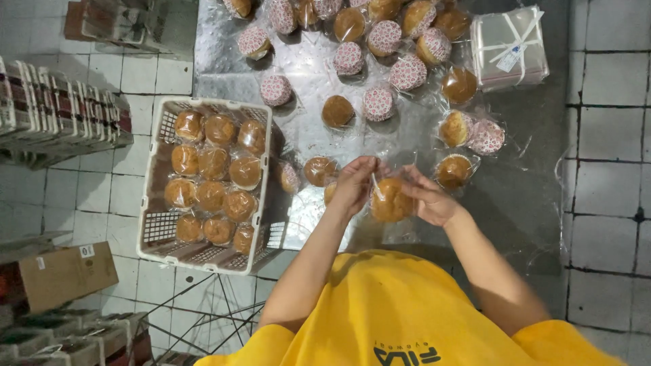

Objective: The person places individual baked goods into plastic bags by hand and then arranges the packaged items into a plastic crate.

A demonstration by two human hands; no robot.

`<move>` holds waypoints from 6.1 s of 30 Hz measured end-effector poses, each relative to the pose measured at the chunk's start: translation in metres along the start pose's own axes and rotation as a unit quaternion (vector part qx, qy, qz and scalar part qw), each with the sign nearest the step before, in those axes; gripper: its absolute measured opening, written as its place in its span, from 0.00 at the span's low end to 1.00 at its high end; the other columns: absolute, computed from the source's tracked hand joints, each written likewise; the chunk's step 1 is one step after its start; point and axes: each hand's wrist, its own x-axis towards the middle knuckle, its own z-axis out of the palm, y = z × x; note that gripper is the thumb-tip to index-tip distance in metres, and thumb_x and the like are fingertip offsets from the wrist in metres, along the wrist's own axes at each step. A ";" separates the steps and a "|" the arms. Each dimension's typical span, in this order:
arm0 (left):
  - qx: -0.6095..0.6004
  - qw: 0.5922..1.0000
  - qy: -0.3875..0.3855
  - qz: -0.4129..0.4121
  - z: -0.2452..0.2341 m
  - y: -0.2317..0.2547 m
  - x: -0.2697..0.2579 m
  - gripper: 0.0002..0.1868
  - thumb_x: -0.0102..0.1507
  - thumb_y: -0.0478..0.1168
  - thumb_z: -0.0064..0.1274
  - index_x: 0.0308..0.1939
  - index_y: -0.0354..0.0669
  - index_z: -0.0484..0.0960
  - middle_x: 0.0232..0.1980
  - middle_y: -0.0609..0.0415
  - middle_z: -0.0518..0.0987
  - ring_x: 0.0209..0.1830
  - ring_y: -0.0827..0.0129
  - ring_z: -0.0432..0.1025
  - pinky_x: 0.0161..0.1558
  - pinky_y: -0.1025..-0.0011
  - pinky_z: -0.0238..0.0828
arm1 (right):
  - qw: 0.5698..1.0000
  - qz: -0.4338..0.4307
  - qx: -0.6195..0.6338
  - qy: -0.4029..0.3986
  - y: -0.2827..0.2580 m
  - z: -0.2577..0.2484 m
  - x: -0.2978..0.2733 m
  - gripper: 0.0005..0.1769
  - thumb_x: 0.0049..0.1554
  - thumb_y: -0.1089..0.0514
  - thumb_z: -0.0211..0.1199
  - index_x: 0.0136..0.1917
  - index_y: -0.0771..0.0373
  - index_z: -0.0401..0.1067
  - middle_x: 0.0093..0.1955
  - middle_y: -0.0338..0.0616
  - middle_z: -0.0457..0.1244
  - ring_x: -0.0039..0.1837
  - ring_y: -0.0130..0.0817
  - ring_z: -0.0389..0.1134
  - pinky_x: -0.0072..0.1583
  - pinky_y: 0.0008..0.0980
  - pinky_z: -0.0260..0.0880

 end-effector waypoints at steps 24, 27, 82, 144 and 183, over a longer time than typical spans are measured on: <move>0.407 0.898 -0.167 0.022 0.003 0.006 -0.001 0.04 0.58 0.34 0.66 0.35 0.43 0.87 0.39 0.51 0.77 0.45 0.62 0.65 0.55 0.66 0.62 | 0.952 -0.201 -0.127 0.195 0.007 -0.101 0.033 0.09 0.62 0.57 0.69 0.46 0.54 0.68 0.38 0.34 0.62 0.44 0.24 0.69 0.48 0.19 0.68; 0.267 0.950 -0.158 -0.030 0.033 0.029 -0.008 0.11 0.53 0.32 0.71 0.31 0.44 0.81 0.34 0.58 0.80 0.38 0.75 0.71 0.49 0.74 0.70 | 0.961 -0.220 -0.053 0.156 -0.014 -0.090 0.029 0.11 0.63 0.54 0.67 0.49 0.59 0.67 0.36 0.38 0.60 0.40 0.29 0.69 0.46 0.26 0.73; 0.155 0.988 0.010 0.020 -0.095 0.150 -0.062 0.51 0.54 0.41 0.73 0.73 0.38 0.57 0.66 0.36 0.66 0.67 0.52 0.62 0.65 0.57 0.62 | 1.000 0.030 0.005 0.003 0.040 0.120 0.117 0.26 0.51 0.55 0.53 0.63 0.54 0.70 0.59 0.44 0.68 0.57 0.39 0.70 0.59 0.38 0.66; 0.282 0.947 -0.135 0.079 0.093 0.110 -0.104 0.59 0.57 0.41 0.66 0.80 0.36 0.40 0.79 0.21 0.38 0.75 0.16 0.34 0.69 0.25 0.39 | 0.873 -0.205 -0.350 0.271 0.021 0.058 0.009 0.45 0.48 0.53 0.78 0.71 0.65 0.59 0.68 0.64 0.61 0.73 0.59 0.61 0.70 0.55 0.63; 0.188 0.885 0.336 -0.260 -0.120 -0.105 -0.013 0.28 0.63 0.47 0.58 0.62 0.37 0.71 0.49 0.32 0.77 0.42 0.37 0.79 0.46 0.35 0.78 | 0.679 -0.322 -0.488 0.444 -0.045 -0.103 0.054 0.29 0.50 0.52 0.80 0.59 0.58 0.68 0.51 0.51 0.63 0.51 0.52 0.69 0.51 0.43 0.71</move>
